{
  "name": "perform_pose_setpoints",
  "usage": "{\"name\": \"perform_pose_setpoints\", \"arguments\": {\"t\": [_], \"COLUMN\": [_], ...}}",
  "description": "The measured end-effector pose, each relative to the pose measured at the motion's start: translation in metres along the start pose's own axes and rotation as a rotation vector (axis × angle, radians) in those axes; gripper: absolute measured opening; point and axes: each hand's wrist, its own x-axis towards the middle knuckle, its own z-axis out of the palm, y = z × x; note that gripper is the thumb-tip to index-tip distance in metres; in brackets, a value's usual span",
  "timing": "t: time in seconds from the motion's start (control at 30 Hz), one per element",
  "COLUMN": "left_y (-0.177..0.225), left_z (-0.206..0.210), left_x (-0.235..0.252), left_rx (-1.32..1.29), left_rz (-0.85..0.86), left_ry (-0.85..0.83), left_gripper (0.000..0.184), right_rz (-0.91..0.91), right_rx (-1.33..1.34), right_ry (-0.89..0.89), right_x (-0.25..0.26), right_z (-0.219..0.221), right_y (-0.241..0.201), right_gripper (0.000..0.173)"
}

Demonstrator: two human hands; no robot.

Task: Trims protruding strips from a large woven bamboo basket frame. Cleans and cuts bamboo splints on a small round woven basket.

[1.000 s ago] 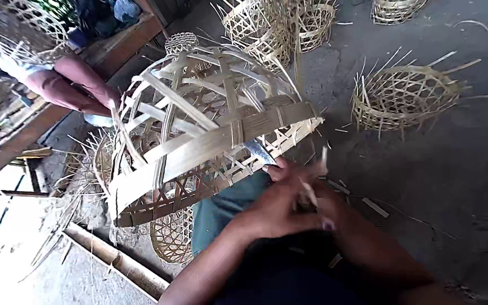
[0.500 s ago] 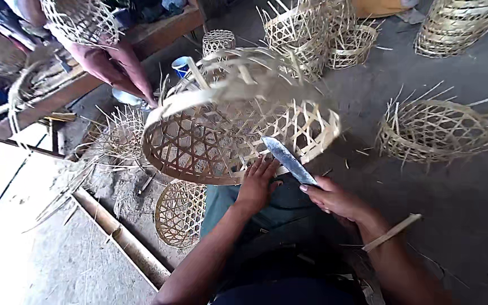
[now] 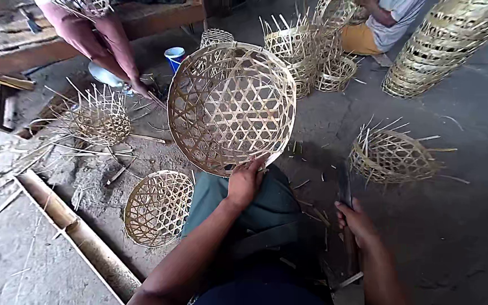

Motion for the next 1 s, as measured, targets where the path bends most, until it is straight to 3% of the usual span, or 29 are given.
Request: {"name": "perform_pose_setpoints", "arguments": {"t": [0.13,0.2,0.27,0.33,0.43,0.6,0.77,0.87,1.0], "left_y": [-0.006,-0.006,-0.005,-0.009,-0.012,0.024,0.037,0.035,0.033], "left_z": [-0.005,-0.021,-0.049,-0.079,-0.105,-0.127,-0.130,-0.133,-0.139], "left_x": [-0.004,0.001,0.010,0.018,0.019,-0.007,-0.038,-0.046,-0.050], "left_rx": [-0.007,-0.040,-0.124,-0.285,-0.622,-1.031,-1.156,-1.211,-1.251], "left_rz": [0.089,0.052,-0.048,-0.155,-0.185,-0.166,-0.108,-0.101,-0.114], "left_ry": [0.095,0.113,0.138,0.168,0.283,0.443,0.492,0.483,0.455], "left_gripper": [0.035,0.034,0.033,0.035,0.035,0.031,0.027,0.027,0.031], "right_rz": [-0.155,-0.255,-0.394,-0.520,-0.740,-1.058,-1.134,-1.182,-1.072], "right_rx": [0.183,0.192,0.272,0.401,0.503,0.496,0.428,0.384,0.467], "right_ry": [-0.132,-0.157,-0.130,-0.124,-0.183,-0.249,-0.149,-0.176,-0.266], "right_x": [-0.012,-0.020,-0.029,-0.042,-0.062,-0.092,-0.115,-0.122,-0.133], "right_z": [0.024,0.036,0.053,0.074,0.107,0.157,0.174,0.173,0.172], "right_y": [-0.024,-0.051,-0.079,-0.108,-0.141,-0.174,-0.202,-0.208,-0.217], "right_gripper": [0.044,0.053,0.046,0.032,0.040,0.057,0.061,0.061,0.061]}}
